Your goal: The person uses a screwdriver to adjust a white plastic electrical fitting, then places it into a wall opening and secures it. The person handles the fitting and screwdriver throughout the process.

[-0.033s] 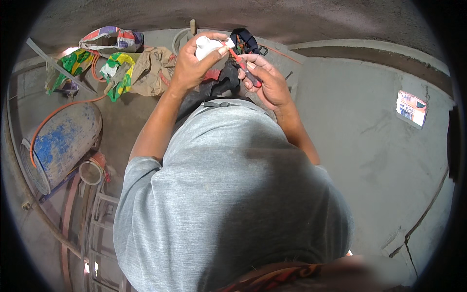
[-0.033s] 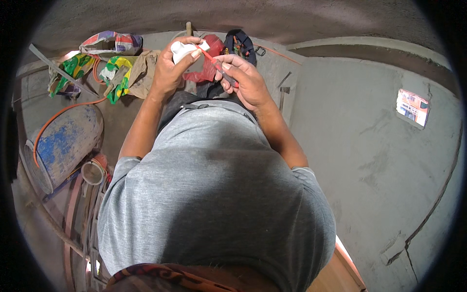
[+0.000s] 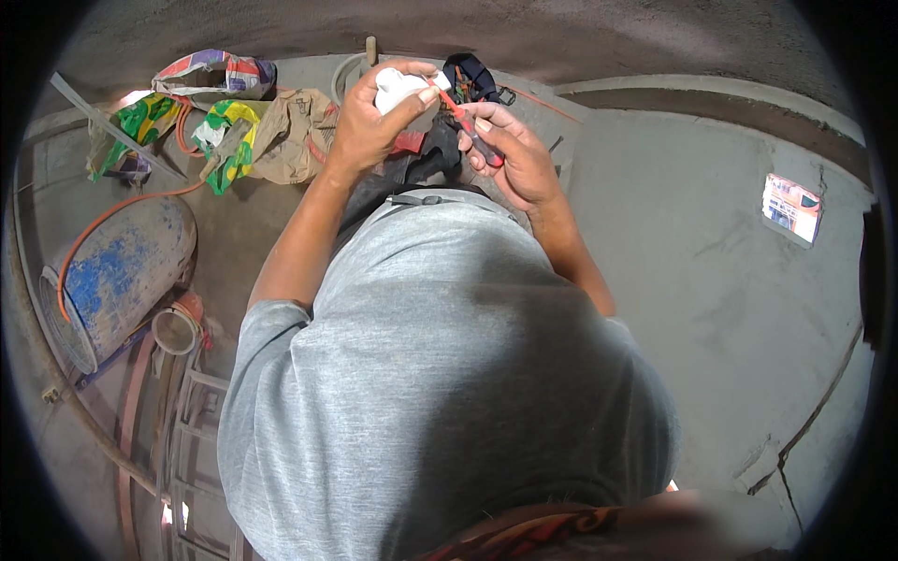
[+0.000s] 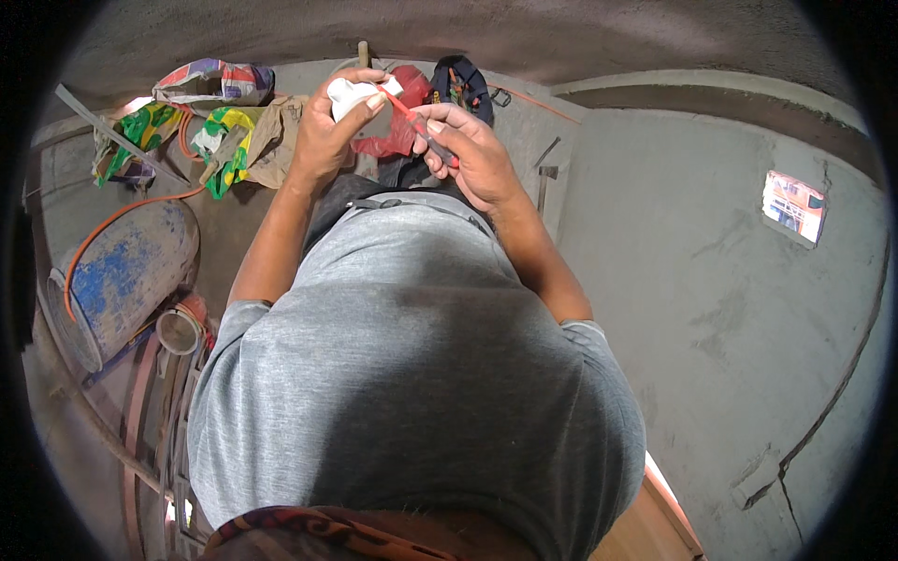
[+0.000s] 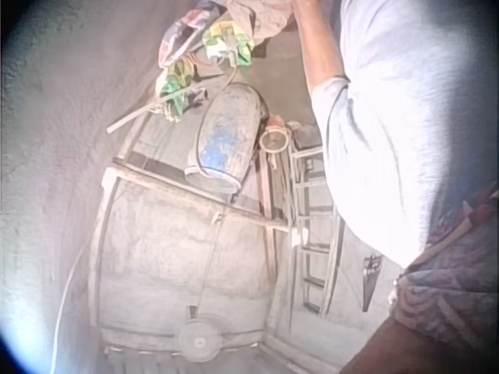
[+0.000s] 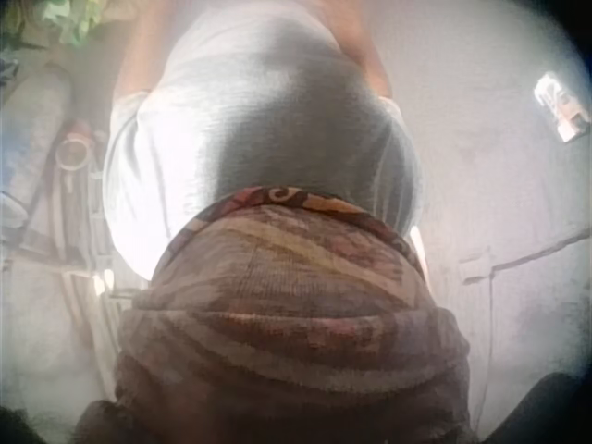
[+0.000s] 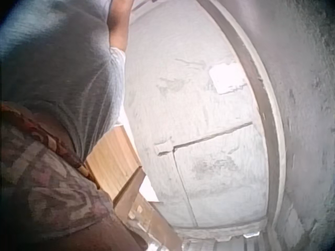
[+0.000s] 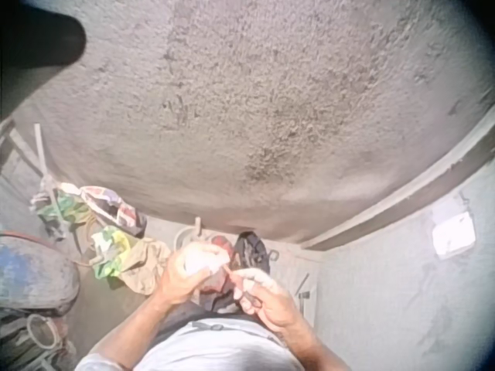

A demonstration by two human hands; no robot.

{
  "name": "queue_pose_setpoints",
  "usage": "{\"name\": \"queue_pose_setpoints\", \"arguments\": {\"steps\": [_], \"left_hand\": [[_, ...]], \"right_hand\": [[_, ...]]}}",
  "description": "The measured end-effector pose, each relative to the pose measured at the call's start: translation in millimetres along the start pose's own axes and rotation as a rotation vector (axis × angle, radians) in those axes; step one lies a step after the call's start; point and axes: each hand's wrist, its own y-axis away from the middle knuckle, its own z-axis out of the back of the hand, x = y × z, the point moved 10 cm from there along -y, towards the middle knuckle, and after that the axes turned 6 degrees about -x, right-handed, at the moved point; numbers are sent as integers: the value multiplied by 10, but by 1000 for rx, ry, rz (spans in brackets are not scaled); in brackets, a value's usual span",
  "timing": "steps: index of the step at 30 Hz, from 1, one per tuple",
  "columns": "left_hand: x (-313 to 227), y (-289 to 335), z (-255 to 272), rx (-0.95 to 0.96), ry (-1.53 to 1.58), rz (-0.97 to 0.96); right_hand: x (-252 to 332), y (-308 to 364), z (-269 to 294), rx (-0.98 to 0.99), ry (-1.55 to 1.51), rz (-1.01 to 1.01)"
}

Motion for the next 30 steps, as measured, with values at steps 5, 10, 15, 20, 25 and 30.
{"name": "queue_pose_setpoints", "arguments": {"steps": [5, 10, 15, 20, 25, 30], "left_hand": [[55, -37, 38, -25, 26, -5], [102, -141, 68, -53, 78, -12], [125, -150, 73, -54, 94, 3], [111, -147, 64, -47, 97, 5], [175, -172, 84, -60, 125, -13], [169, -179, 34, 6, 33, -31]], "right_hand": [[34, -21, 6, -16, 51, 27], [89, -138, 33, -10, 140, 109], [91, -162, 43, -18, 165, 144], [129, -167, 52, -35, 244, 195], [188, -142, 0, -89, 252, 192], [184, -141, -32, -104, 288, 183]]}}
